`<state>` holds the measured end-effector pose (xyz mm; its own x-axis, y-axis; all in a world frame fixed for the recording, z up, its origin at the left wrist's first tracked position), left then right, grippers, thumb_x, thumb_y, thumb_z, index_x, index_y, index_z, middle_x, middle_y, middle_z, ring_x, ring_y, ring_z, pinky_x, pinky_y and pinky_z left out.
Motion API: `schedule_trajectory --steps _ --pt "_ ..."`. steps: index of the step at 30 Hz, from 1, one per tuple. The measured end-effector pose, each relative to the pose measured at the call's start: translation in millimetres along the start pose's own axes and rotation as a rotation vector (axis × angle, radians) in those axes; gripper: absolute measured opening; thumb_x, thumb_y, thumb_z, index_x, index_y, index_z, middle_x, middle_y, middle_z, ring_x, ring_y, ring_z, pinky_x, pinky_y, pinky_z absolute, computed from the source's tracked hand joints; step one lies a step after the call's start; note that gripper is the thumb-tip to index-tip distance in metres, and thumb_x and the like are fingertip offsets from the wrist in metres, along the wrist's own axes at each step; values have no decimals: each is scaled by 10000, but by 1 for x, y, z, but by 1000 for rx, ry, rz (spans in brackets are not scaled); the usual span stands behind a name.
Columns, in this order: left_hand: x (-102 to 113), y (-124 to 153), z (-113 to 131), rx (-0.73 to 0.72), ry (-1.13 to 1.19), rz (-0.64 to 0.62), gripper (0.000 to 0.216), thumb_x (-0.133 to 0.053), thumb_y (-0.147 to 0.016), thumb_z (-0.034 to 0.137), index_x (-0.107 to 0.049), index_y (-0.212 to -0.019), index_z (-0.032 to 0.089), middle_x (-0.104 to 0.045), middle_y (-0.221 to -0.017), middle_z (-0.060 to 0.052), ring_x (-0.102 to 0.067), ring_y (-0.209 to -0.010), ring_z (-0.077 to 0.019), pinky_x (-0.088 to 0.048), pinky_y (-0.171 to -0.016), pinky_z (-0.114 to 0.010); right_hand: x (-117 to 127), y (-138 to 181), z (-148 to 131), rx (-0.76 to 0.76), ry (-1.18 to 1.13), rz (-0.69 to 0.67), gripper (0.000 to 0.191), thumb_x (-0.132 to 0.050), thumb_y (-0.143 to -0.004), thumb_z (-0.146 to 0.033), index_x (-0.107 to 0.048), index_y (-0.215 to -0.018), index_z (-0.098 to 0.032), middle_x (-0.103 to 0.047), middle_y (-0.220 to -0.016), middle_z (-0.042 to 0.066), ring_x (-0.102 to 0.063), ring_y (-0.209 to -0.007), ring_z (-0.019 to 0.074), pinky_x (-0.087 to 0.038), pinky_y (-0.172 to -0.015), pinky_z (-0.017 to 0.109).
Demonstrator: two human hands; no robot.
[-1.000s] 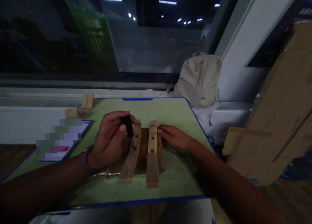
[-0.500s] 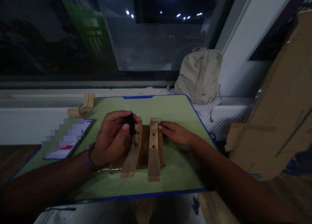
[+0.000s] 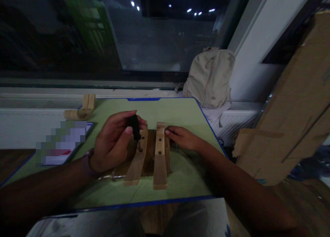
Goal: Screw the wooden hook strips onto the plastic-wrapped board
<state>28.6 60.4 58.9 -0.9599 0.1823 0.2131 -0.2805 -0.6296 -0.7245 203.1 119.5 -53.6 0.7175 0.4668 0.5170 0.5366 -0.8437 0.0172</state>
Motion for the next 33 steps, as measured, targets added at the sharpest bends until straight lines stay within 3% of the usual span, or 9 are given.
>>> schedule_trajectory --steps 6,9,13,16,21,25,29,33 --pt "8 -8 25 -241 -139 40 407 -742 -864 210 -611 -1242 286 -629 -1042 -44 -623 -977 -189 -558 -840 -345 1 1 -1 -18 15 23 469 -488 -979 -608 -723 -1043 -207 -740 -991 97 -674 -996 279 -579 -900 441" --pt "7 -7 18 -163 -163 40 432 -693 -903 180 -606 -1306 306 -659 -1078 -52 -641 -991 -193 -556 -868 -358 0 1 -4 -10 1 4 475 -487 -982 -614 -722 -1069 -210 -740 -1002 100 -675 -1015 280 -577 -914 441" --pt "-2 -1 4 -31 -56 -22 500 -515 -1012 219 -453 -1497 320 -692 -1155 -80 -688 -983 -194 -582 -881 -382 -2 0 -7 16 -10 -19 515 -453 -994 -635 -714 -1110 -207 -732 -970 104 -668 -1054 295 -573 -933 466" --pt "-4 -3 10 -90 10 -37 442 -480 -1026 224 -476 -1459 312 -680 -1129 -74 -680 -979 -181 -588 -866 -367 -1 -1 -6 14 -6 -15 521 -458 -988 -648 -719 -1083 -208 -731 -945 104 -667 -1050 307 -567 -937 483" --pt "4 -9 30 -278 -145 28 387 -730 -885 211 -624 -1253 261 -605 -1053 -52 -606 -997 -179 -543 -861 -329 3 0 0 -12 21 11 511 -478 -979 -643 -743 -1040 -211 -756 -988 116 -678 -1037 311 -558 -958 486" --pt "2 -7 24 -211 -118 36 406 -630 -947 171 -578 -1340 256 -644 -1127 -65 -634 -1031 -172 -543 -896 -320 5 0 -3 19 49 33 502 -496 -974 -628 -747 -1120 -219 -761 -1127 116 -683 -1084 309 -524 -1026 487" --pt "-2 -3 12 -104 48 26 417 -453 -1029 177 -463 -1439 253 -660 -1170 -81 -671 -1011 -159 -566 -881 -321 3 0 -3 32 57 27 536 -448 -989 -638 -752 -1118 -217 -773 -1023 98 -709 -989 291 -542 -986 467" --pt "0 -6 19 -208 1 17 349 -594 -967 209 -556 -1312 248 -623 -1116 -69 -639 -1008 -178 -557 -873 -343 4 0 -2 28 80 32 561 -444 -983 -657 -746 -1119 -204 -766 -1044 102 -705 -984 286 -552 -960 455"
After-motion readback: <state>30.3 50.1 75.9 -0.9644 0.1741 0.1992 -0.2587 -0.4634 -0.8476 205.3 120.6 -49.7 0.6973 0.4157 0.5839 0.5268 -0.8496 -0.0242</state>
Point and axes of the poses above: each hand's wrist, its own y-axis away from the middle knuckle, its own x-axis out of the back of the hand, z = x × y, the point moved 10 cm from there along -y, towards the middle knuckle
